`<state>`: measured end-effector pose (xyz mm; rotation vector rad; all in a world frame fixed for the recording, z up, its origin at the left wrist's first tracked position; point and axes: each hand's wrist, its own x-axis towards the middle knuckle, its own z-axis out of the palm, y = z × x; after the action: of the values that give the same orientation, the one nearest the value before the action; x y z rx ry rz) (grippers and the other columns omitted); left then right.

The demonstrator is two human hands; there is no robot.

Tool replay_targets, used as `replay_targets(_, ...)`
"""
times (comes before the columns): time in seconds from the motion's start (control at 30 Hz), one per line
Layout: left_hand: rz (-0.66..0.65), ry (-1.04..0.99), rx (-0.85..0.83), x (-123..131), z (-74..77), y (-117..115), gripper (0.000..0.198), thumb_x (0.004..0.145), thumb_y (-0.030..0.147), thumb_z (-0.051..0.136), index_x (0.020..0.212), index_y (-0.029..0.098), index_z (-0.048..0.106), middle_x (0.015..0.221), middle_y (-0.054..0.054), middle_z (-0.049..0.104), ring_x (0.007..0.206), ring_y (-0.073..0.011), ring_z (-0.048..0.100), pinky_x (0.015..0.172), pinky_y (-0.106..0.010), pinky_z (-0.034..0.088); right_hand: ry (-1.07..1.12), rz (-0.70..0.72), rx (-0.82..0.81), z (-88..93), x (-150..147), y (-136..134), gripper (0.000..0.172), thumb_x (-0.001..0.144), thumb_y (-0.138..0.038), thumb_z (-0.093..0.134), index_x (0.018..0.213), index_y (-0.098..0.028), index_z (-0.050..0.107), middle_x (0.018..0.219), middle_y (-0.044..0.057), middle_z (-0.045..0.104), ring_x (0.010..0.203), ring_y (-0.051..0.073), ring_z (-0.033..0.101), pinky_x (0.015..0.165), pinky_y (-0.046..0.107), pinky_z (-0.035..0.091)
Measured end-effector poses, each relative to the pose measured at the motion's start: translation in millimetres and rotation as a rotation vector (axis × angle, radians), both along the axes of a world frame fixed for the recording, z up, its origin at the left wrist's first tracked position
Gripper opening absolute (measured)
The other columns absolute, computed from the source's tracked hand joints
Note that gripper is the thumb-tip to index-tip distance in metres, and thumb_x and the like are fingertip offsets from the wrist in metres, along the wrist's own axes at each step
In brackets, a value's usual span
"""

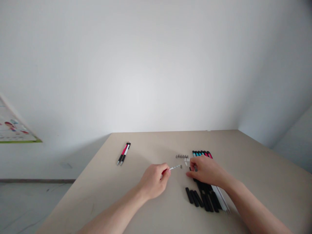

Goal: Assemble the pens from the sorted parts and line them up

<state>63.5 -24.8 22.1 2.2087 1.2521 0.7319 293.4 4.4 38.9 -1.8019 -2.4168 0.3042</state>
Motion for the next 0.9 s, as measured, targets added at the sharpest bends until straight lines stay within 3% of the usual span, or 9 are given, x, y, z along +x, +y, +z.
replay_targets(0.27,-0.005,0.007,0.001,-0.8,-0.8,0.3,0.026,0.091,0.027,0.04,0.07,0.018,0.052,0.055,0.005,0.044,0.051,-0.0095,0.04,0.05,-0.021,0.025,0.02,0.04,-0.05,1.2,-2.5,-1.9,0.012,0.07,-0.027,0.061,0.063,-0.019,0.066,0.068,0.004,0.066,0.064,0.017,0.058,0.054,0.024,0.03)
replay_targets(0.43,-0.005,-0.005,-0.016,-1.4,0.3,-0.4,0.027,0.091,0.029,0.04,0.069,0.018,0.052,0.056,0.004,0.046,0.051,-0.0101,0.04,0.05,-0.021,0.025,0.239,0.185,-0.047,6.0,-5.3,-4.2,0.012,0.074,-0.024,0.056,0.066,-0.018,0.062,0.053,-0.003,0.052,0.051,0.01,0.045,0.049,0.021,0.028)
replay_targets(0.6,0.016,-0.164,-0.07,-1.4,1.7,0.0,0.03,0.092,0.032,0.037,0.072,0.017,0.053,0.059,0.003,0.049,0.053,-0.0103,0.043,0.052,-0.02,0.03,0.487,0.249,-0.112,9.5,-8.8,-8.0,0.009,0.076,-0.023,0.053,0.071,-0.016,0.055,0.058,-0.004,0.053,0.051,0.009,0.042,0.048,0.019,0.03)
replay_targets(0.73,0.002,-0.305,-0.075,-1.2,4.7,-0.3,0.032,0.093,0.034,0.038,0.073,0.016,0.055,0.065,0.0,0.056,0.056,-0.0101,0.045,0.054,-0.02,0.033,0.508,0.256,-0.117,9.4,-10.0,-9.2,0.008,0.075,-0.021,0.053,0.074,-0.016,0.058,0.057,-0.004,0.052,0.05,0.008,0.04,0.046,0.019,0.028)
replay_targets(0.9,-0.054,-0.282,-0.102,-0.9,1.1,-0.1,0.03,0.093,0.031,0.039,0.073,0.016,0.056,0.062,0.001,0.055,0.056,-0.0103,0.046,0.056,-0.02,0.034,0.53,0.247,-0.09,6.3,-10.4,-9.1,0.009,0.073,-0.019,0.052,0.075,-0.016,0.06,0.053,-0.005,0.047,0.048,0.008,0.038,0.045,0.019,0.027)
